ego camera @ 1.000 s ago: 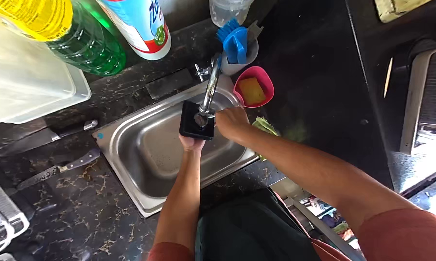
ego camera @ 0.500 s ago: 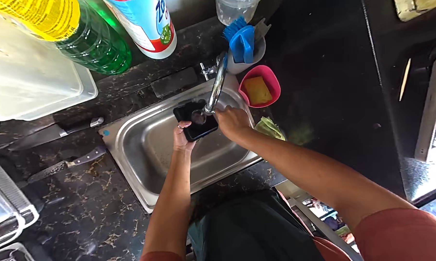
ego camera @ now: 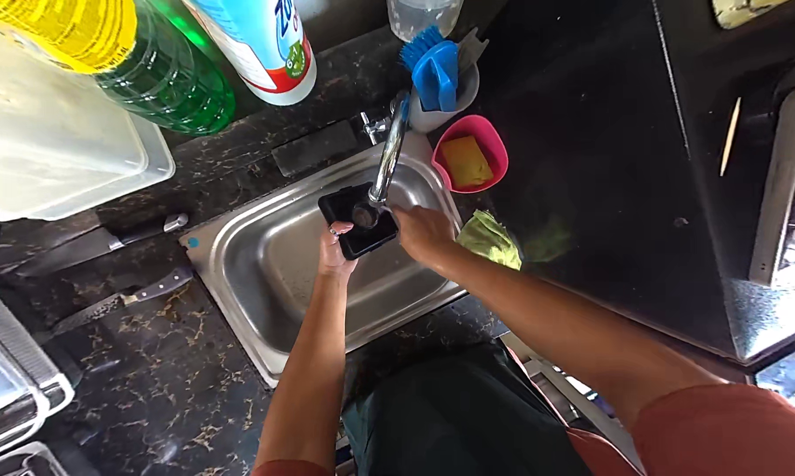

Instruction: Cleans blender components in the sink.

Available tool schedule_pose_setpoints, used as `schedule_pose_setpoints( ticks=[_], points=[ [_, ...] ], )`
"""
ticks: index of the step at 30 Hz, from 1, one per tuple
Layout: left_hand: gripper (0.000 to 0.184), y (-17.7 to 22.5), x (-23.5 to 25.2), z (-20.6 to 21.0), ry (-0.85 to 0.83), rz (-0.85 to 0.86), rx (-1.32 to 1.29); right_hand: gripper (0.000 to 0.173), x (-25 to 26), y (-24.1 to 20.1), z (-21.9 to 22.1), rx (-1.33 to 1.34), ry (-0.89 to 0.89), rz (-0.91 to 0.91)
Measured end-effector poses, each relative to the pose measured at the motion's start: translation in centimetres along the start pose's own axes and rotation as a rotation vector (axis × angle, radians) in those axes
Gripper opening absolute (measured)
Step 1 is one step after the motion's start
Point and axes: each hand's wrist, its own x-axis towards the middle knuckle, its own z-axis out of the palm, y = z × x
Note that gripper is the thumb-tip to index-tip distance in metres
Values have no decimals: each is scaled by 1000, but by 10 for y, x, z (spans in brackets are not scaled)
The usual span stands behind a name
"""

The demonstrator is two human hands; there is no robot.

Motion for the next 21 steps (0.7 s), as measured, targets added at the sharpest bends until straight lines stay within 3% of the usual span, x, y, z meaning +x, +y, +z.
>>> schedule_pose_setpoints(
  ticks=[8, 12, 15, 19, 21],
  points=[
    [37, 1, 5, -5, -14, 5, -59, 40, 11, -3, -16, -93, 17, -9],
    [38, 5, 5, -8, -30, -19, -56, 32, 5, -1, -19, -98, -45, -13],
    [36, -1, 4, -7, -46, -8, -81, 38, 16, -3, -20, -96, -16, 0],
    [35, 2, 5, -9, -14, -12, -72, 36, 0, 4, -19, 173, -122, 45],
    [37, 2, 6, -14, -47, -31, -110, 39, 10, 9, -16, 271, -78, 76]
  ],
)
